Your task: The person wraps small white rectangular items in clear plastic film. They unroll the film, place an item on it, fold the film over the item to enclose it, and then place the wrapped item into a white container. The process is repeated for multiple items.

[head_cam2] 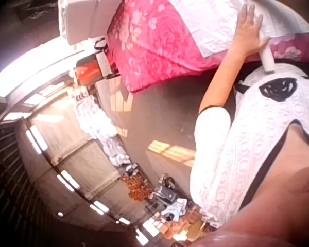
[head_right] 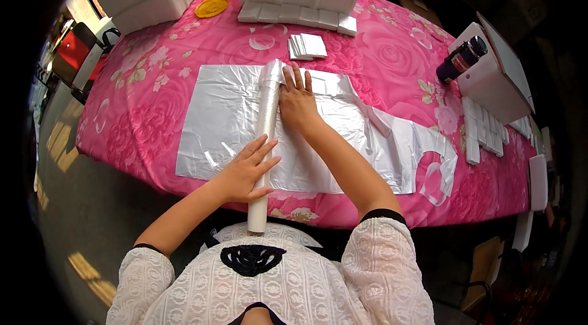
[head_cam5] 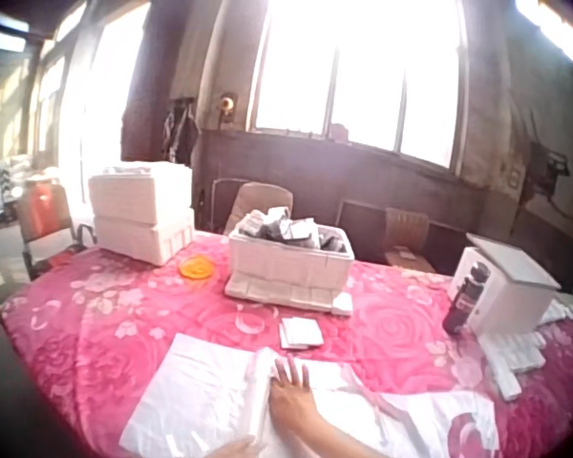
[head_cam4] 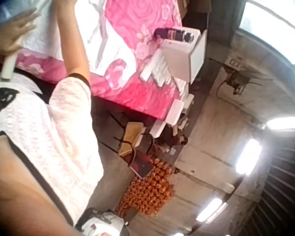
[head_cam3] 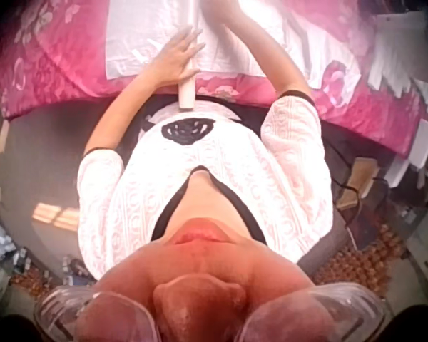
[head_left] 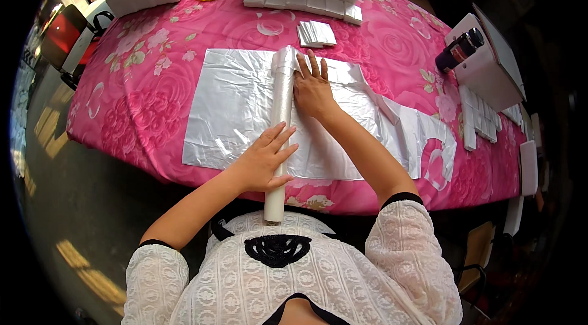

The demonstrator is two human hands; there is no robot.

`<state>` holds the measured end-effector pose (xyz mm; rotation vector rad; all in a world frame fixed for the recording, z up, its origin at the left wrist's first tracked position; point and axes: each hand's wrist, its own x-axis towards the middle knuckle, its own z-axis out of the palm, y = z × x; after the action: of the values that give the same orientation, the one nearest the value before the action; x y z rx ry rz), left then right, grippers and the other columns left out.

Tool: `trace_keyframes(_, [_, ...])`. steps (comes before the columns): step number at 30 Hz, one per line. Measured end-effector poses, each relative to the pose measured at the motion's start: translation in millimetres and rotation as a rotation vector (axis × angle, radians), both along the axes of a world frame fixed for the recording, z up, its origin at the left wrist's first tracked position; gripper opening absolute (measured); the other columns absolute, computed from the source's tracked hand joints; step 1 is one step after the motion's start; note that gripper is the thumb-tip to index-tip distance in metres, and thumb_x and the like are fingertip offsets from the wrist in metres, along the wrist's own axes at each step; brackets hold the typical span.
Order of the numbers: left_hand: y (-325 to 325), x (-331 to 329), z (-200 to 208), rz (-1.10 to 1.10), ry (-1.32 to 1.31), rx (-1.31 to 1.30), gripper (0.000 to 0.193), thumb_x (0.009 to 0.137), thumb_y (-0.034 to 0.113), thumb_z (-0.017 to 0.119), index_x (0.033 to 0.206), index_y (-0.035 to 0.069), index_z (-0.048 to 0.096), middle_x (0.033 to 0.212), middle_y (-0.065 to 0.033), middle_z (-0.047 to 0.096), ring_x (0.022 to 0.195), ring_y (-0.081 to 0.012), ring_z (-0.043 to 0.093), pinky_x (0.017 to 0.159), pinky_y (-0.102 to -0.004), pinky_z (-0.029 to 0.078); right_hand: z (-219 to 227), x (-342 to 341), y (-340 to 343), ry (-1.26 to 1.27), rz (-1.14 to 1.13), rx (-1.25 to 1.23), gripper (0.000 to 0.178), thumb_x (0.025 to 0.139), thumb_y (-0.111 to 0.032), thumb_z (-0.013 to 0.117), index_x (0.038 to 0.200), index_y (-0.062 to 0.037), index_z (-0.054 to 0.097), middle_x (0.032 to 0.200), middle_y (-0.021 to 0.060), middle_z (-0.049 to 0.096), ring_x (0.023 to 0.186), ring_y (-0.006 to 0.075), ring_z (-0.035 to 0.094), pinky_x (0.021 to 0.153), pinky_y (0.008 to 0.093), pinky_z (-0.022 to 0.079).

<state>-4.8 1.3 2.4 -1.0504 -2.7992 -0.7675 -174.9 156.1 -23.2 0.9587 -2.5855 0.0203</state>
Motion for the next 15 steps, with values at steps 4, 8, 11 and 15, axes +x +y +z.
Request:
trace_keyframes(4, [16, 0, -3, 0.006, -0.039, -0.007, 0.058, 0.073, 0.038, 0.06, 0.118, 0.003, 0.051, 0.14, -0.0167, 0.029, 0.133, -0.0353, 0.018, 0.104, -0.052, 0.022, 11, -25, 1, 0.083, -0.109, -0.09, 0.027, 0.084, -0.022, 0.051, 0.1, -0.0024, 0.059, 0.138, 0.0075, 0.036, 0.131, 0.0308, 0.021, 0.106, 0.0523, 0.004])
trace_keyframes(8, [29, 4, 2, 0.036, -0.044, -0.014, 0.056, 0.074, 0.041, 0.059, 0.114, 0.001, 0.053, 0.136, -0.0169, 0.033, 0.133, -0.0337, 0.019, 0.102, -0.053, 0.023, 63, -24, 13, 0.166, -0.139, -0.239, 0.024, 0.085, -0.024, 0.051, 0.09, -0.0024, 0.062, 0.138, 0.0034, 0.038, 0.128, 0.0282, 0.024, 0.105, 0.0517, 0.006])
trace_keyframes(11, [41, 4, 2, 0.011, -0.036, -0.029, 0.056, 0.076, 0.043, 0.058, 0.112, 0.0, 0.054, 0.135, -0.0181, 0.035, 0.133, -0.0339, 0.02, 0.102, -0.0545, 0.023, 67, -38, 55, 0.176, -0.18, -0.253, 0.028, 0.085, -0.025, 0.051, 0.091, -0.0008, 0.063, 0.137, 0.0049, 0.039, 0.126, 0.0289, 0.026, 0.104, 0.0513, 0.008])
trace_keyframes(15, [57, 5, 3, -0.031, -0.056, -0.08, 0.056, 0.078, 0.046, 0.055, 0.109, 0.0, 0.056, 0.134, -0.0189, 0.037, 0.132, -0.0346, 0.02, 0.103, -0.0559, 0.018, 56, -39, 89, 0.099, -0.209, -0.188, 0.036, 0.084, -0.027, 0.052, 0.108, 0.0004, 0.057, 0.14, 0.0074, 0.034, 0.126, 0.0311, 0.023, 0.104, 0.0525, 0.01])
